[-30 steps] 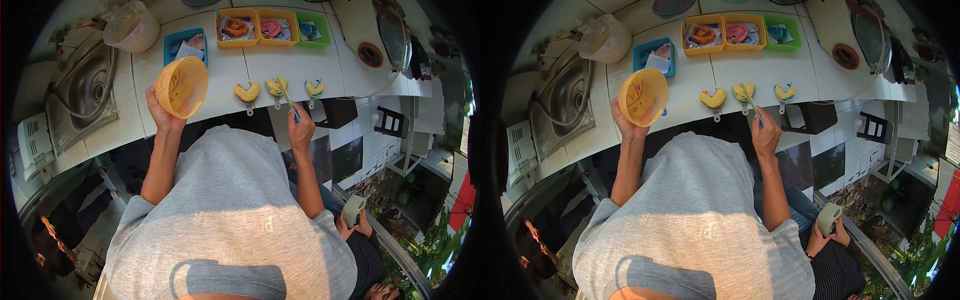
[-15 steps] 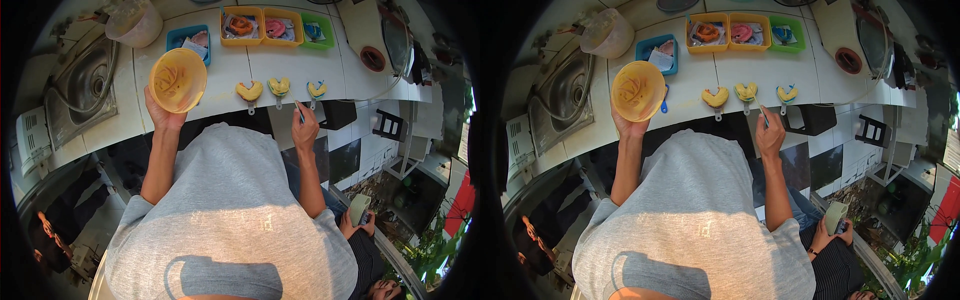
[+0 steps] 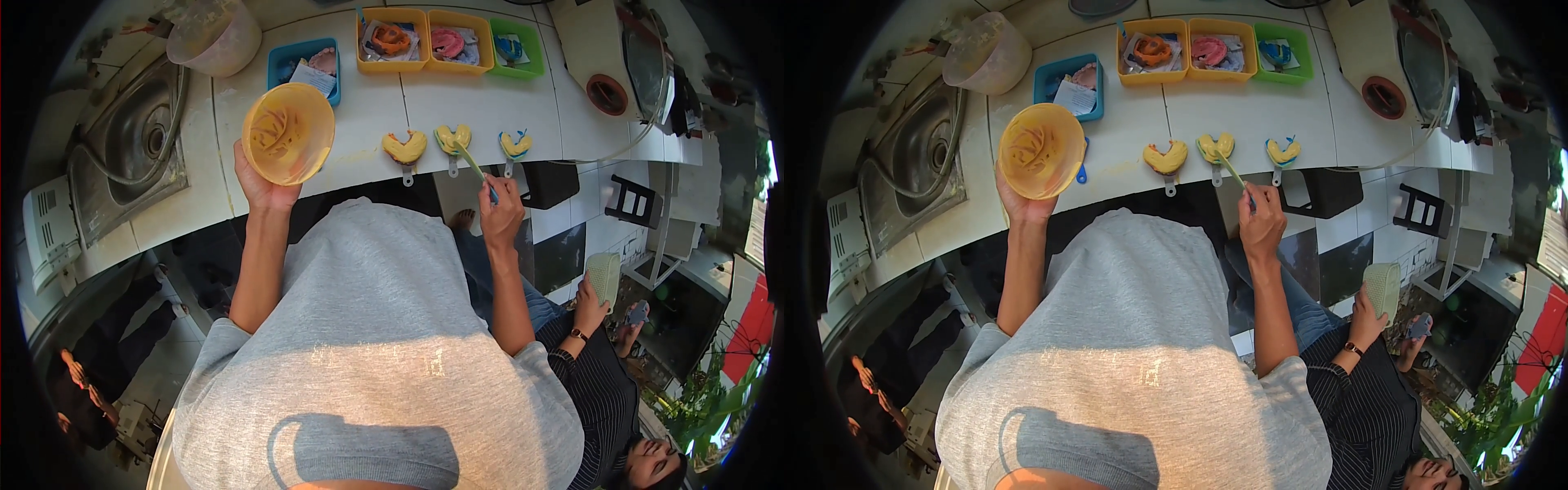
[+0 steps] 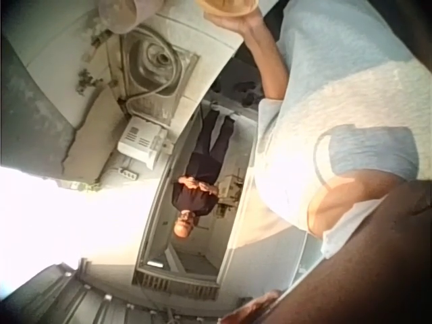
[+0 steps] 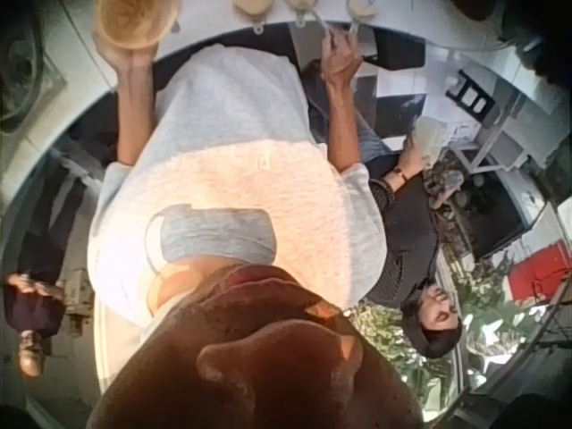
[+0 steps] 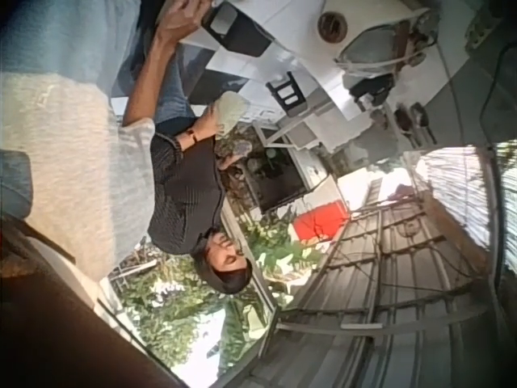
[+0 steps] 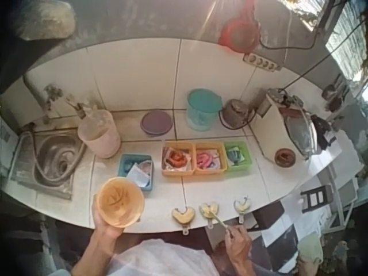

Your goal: The recorder mixes dental plaster in a bowl and pours it into impression trays at a sink area.

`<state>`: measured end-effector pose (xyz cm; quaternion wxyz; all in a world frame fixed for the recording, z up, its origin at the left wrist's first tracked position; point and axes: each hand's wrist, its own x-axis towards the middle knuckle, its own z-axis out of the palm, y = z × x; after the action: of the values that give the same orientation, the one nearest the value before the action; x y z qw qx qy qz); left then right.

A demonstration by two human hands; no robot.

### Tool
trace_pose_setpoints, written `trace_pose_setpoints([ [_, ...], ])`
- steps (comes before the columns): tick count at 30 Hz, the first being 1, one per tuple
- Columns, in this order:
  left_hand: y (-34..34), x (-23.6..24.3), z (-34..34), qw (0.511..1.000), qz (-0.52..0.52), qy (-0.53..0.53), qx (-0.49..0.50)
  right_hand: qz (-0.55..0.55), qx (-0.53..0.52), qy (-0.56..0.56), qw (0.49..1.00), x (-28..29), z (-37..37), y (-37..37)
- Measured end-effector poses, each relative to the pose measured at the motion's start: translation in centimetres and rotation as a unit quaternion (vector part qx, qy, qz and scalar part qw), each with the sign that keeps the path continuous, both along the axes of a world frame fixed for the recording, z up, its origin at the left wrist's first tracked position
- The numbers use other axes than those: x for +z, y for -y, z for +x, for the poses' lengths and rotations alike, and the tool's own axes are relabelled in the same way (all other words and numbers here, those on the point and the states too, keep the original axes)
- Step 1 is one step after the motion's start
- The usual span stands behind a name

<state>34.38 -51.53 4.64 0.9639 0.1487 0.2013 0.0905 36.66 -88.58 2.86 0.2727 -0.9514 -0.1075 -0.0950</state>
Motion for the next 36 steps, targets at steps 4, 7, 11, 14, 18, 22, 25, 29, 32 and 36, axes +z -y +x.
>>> trace_pose_setpoints([
  [4, -0.3, -0.1, -0.2, 1.000, -0.004, 0.005, 0.000, -0.007, -0.006, 0.011, 1.000, -0.2, 0.0, 0.3],
  [7, -0.3, 0.2, -0.4, 1.000, 0.002, 0.015, -0.006, 0.003, -0.010, 0.023, 1.000, -0.3, 0.2, 0.3],
  [11, -0.5, 0.1, -0.6, 0.999, -0.005, 0.043, -0.020, 0.008, 0.001, 0.021, 1.000, 0.0, 0.9, -0.3],
  [14, -0.4, 0.2, -0.9, 1.000, -0.013, 0.018, 0.001, -0.009, 0.009, -0.002, 1.000, 0.1, 1.4, -0.7],
  [18, -0.7, -0.1, -1.5, 0.999, -0.026, 0.022, 0.010, -0.014, 0.022, 0.004, 1.000, 0.0, 1.9, -1.2],
  [22, -1.0, -0.6, -2.1, 0.999, -0.041, 0.011, 0.034, -0.029, 0.028, -0.006, 0.999, 0.3, 2.4, -1.6],
  [25, -1.0, -0.5, -2.4, 0.997, -0.035, -0.024, 0.066, -0.030, 0.028, 0.003, 0.999, 0.5, 2.6, -1.6],
  [29, -1.3, -1.1, -2.5, 0.996, -0.046, -0.021, 0.076, -0.022, 0.037, 0.012, 0.999, 0.5, 2.3, -1.1],
  [32, -1.2, -0.8, -2.9, 0.995, -0.083, -0.006, 0.057, -0.014, 0.037, -0.001, 0.999, 0.4, 2.2, -1.1],
  [36, 0.3, -0.1, -2.7, 0.996, -0.085, -0.003, 0.022, 0.059, -0.015, -0.007, 0.998, 2.0, 3.0, -2.3],
])
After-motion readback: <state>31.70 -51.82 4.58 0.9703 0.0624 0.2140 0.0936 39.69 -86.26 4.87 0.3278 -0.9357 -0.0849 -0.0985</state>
